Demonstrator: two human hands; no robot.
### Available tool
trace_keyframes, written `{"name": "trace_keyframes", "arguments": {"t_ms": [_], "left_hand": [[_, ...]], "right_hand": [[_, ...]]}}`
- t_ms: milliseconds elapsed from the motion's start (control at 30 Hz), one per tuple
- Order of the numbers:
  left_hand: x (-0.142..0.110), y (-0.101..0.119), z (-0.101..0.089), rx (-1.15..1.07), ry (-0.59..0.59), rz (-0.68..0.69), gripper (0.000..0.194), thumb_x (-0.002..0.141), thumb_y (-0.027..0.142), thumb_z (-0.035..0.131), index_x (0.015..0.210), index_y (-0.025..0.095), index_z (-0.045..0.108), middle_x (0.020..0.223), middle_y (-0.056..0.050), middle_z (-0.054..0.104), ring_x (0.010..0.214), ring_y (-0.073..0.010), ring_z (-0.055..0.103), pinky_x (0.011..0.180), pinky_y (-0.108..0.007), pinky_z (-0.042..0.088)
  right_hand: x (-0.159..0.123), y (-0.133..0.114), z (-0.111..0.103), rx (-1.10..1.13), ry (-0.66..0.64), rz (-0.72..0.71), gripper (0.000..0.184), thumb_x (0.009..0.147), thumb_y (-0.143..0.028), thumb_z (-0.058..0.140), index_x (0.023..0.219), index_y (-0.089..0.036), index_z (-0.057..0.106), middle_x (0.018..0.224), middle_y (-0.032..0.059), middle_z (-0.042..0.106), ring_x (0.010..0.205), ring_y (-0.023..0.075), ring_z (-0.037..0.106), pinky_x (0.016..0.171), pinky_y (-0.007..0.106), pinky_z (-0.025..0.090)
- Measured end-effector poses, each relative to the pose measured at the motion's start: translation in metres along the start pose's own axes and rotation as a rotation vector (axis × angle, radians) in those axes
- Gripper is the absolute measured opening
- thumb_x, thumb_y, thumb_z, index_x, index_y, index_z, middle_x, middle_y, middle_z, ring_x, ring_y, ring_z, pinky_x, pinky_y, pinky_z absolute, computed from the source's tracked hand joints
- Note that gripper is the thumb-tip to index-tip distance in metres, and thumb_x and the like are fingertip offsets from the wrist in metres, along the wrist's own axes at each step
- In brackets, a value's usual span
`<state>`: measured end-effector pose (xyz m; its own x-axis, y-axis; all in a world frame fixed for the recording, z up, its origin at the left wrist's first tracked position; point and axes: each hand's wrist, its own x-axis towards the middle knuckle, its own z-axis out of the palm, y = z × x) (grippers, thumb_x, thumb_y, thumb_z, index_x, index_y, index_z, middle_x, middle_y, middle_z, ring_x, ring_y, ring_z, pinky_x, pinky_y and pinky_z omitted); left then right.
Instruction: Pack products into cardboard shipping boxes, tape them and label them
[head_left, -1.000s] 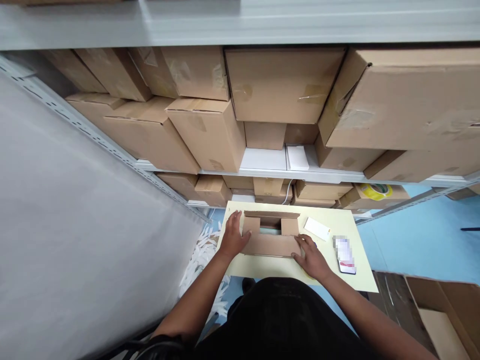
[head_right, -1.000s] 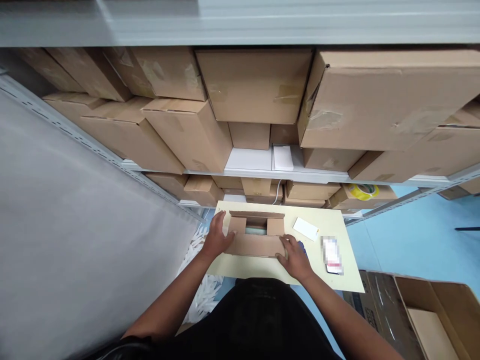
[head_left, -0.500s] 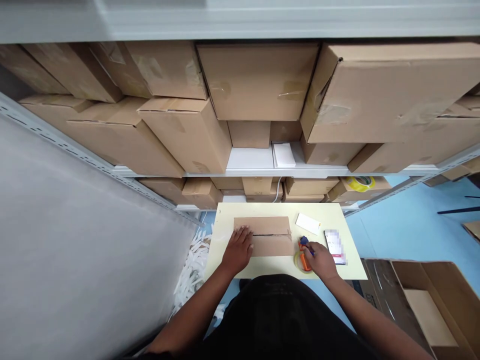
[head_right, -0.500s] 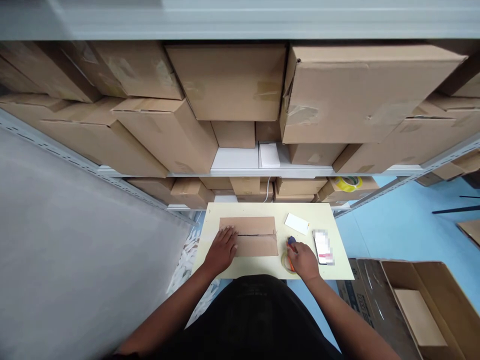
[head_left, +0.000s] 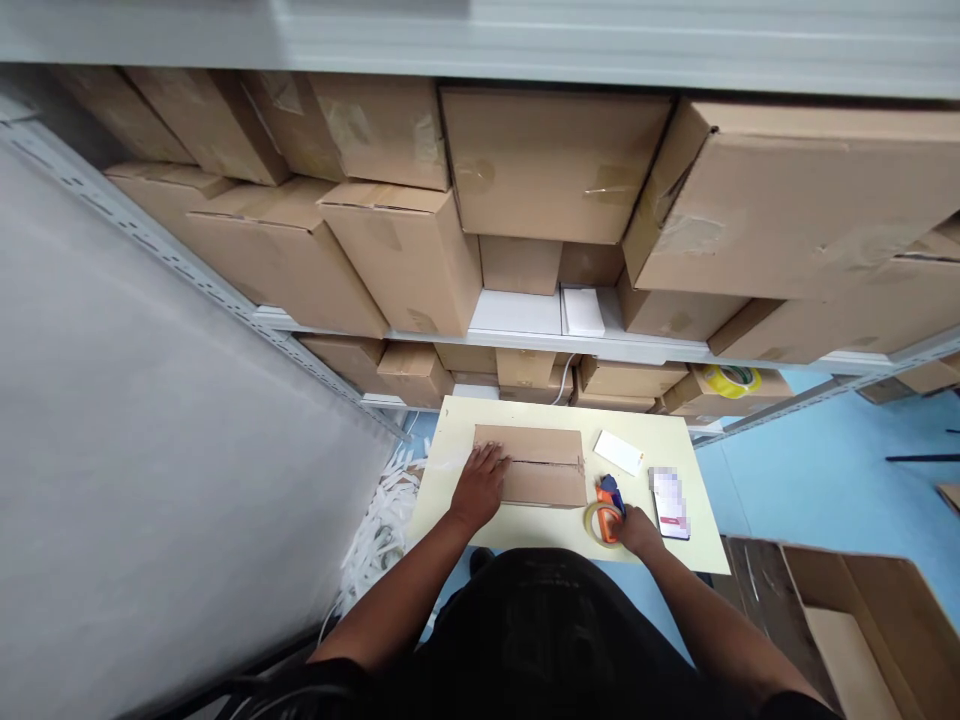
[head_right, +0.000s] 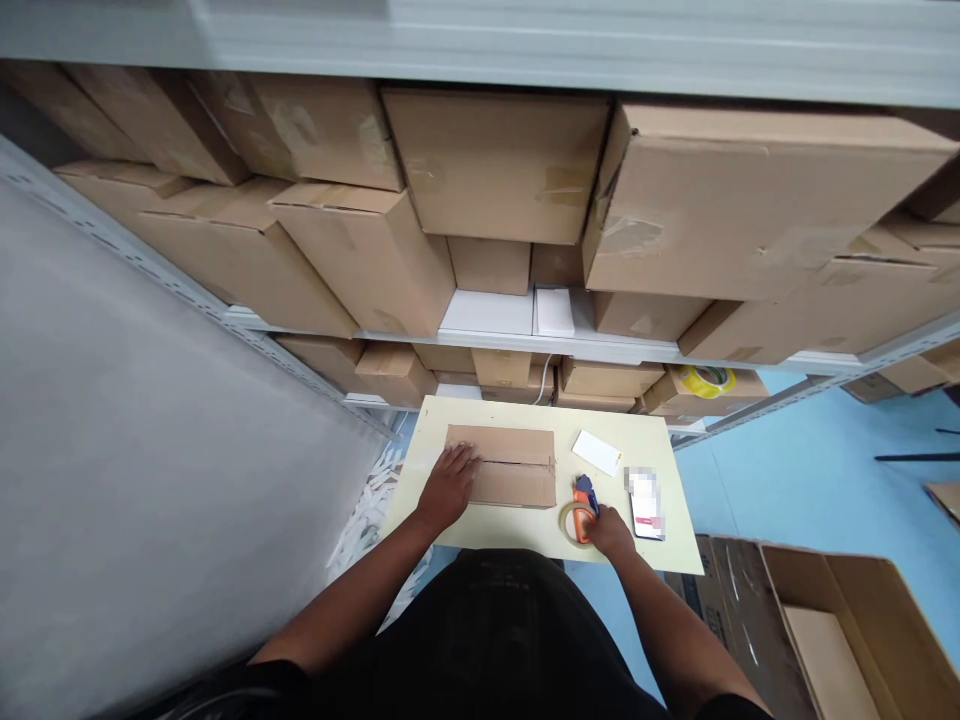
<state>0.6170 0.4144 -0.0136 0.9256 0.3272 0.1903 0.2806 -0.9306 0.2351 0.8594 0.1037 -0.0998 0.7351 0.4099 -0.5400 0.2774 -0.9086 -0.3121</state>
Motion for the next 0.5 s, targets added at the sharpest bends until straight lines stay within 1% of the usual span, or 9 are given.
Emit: {"name": "trace_keyframes", "arguments": {"t_ms": [100,167,233,300,333,400,433,467,500], "left_hand": [[0.000,0.001,0.005,-0.038,0.017,-0.014,0.047,0.096,0.012,0.047,0.138,0.018,0.067,0.154,-0.014,0.056,0.150,-0.0312,0.044,0.127,-0.057,0.031],[0.000,0.000,0.008,-0.067,0.034,-0.019,0.046,0.096,0.011,0.048,0.138,0.018,0.067,0.154,-0.014,0.056,0.149,-0.0308,0.045,0.127,-0.056,0.031],[0.000,0.000,0.010,-0.101,0.055,-0.019,0.045,0.097,0.012,0.049,0.136,0.018,0.068,0.153,-0.013,0.057,0.148,-0.0303,0.045,0.128,-0.056,0.031],[-0.001,-0.001,0.012,-0.134,0.082,-0.024,0.042,0.098,0.013,0.048,0.134,0.017,0.069,0.151,-0.013,0.059,0.147,-0.0297,0.047,0.127,-0.056,0.031],[-0.001,-0.002,0.013,-0.149,0.097,-0.028,0.041,0.099,0.013,0.047,0.133,0.017,0.069,0.150,-0.013,0.060,0.147,-0.0293,0.047,0.127,-0.056,0.031],[-0.001,-0.002,0.014,-0.173,0.124,-0.033,0.039,0.099,0.014,0.047,0.131,0.016,0.070,0.148,-0.013,0.061,0.146,-0.0290,0.048,0.128,-0.055,0.031],[-0.001,-0.002,0.015,-0.182,0.134,-0.035,0.038,0.099,0.014,0.047,0.131,0.016,0.070,0.148,-0.013,0.062,0.145,-0.0289,0.048,0.128,-0.055,0.031],[-0.001,-0.002,0.016,-0.190,0.143,-0.038,0.038,0.100,0.014,0.048,0.130,0.016,0.070,0.147,-0.013,0.062,0.145,-0.0288,0.049,0.128,-0.055,0.030],[-0.001,-0.001,0.017,-0.198,0.149,-0.040,0.038,0.100,0.014,0.047,0.130,0.016,0.070,0.147,-0.013,0.062,0.144,-0.0287,0.050,0.128,-0.055,0.030]], "right_hand": [[-0.006,0.004,-0.007,0.022,0.043,-0.025,0.015,0.078,-0.036,0.064,0.079,-0.022,0.068,0.080,0.0113,0.075,0.081,0.0317,0.075,0.070,0.039,0.053],[-0.007,0.005,-0.020,0.042,0.086,-0.037,0.016,0.078,-0.038,0.060,0.078,-0.023,0.067,0.073,0.0097,0.073,0.077,0.0333,0.075,0.070,0.042,0.055],[-0.009,0.003,-0.041,0.067,0.136,-0.058,0.025,0.080,-0.040,0.056,0.089,-0.021,0.069,0.076,0.0093,0.075,0.079,0.0329,0.075,0.072,0.043,0.056],[-0.015,-0.008,-0.068,0.153,0.177,-0.100,0.038,0.083,-0.045,0.053,0.105,-0.019,0.070,0.085,0.0092,0.077,0.083,0.0306,0.076,0.074,0.040,0.058],[-0.020,-0.017,-0.083,0.222,0.188,-0.133,0.043,0.085,-0.048,0.052,0.112,-0.020,0.069,0.089,0.0080,0.078,0.083,0.0285,0.076,0.074,0.038,0.059],[-0.032,-0.048,-0.108,0.508,0.200,-0.228,0.049,0.081,-0.048,0.060,0.119,-0.018,0.069,0.094,0.0076,0.079,0.085,0.0285,0.075,0.073,0.037,0.060],[-0.038,-0.068,-0.117,0.574,0.193,-0.287,0.051,0.081,-0.047,0.062,0.122,-0.018,0.069,0.096,0.0070,0.078,0.088,0.0282,0.075,0.076,0.037,0.060],[-0.043,-0.090,-0.124,0.583,0.188,-0.353,0.053,0.081,-0.044,0.062,0.127,-0.018,0.069,0.100,0.0065,0.077,0.092,0.0276,0.074,0.080,0.037,0.060],[-0.047,-0.112,-0.128,0.561,0.210,-0.436,0.054,0.083,-0.041,0.061,0.132,-0.019,0.067,0.105,0.0062,0.076,0.097,0.0268,0.073,0.086,0.038,0.059]]}}
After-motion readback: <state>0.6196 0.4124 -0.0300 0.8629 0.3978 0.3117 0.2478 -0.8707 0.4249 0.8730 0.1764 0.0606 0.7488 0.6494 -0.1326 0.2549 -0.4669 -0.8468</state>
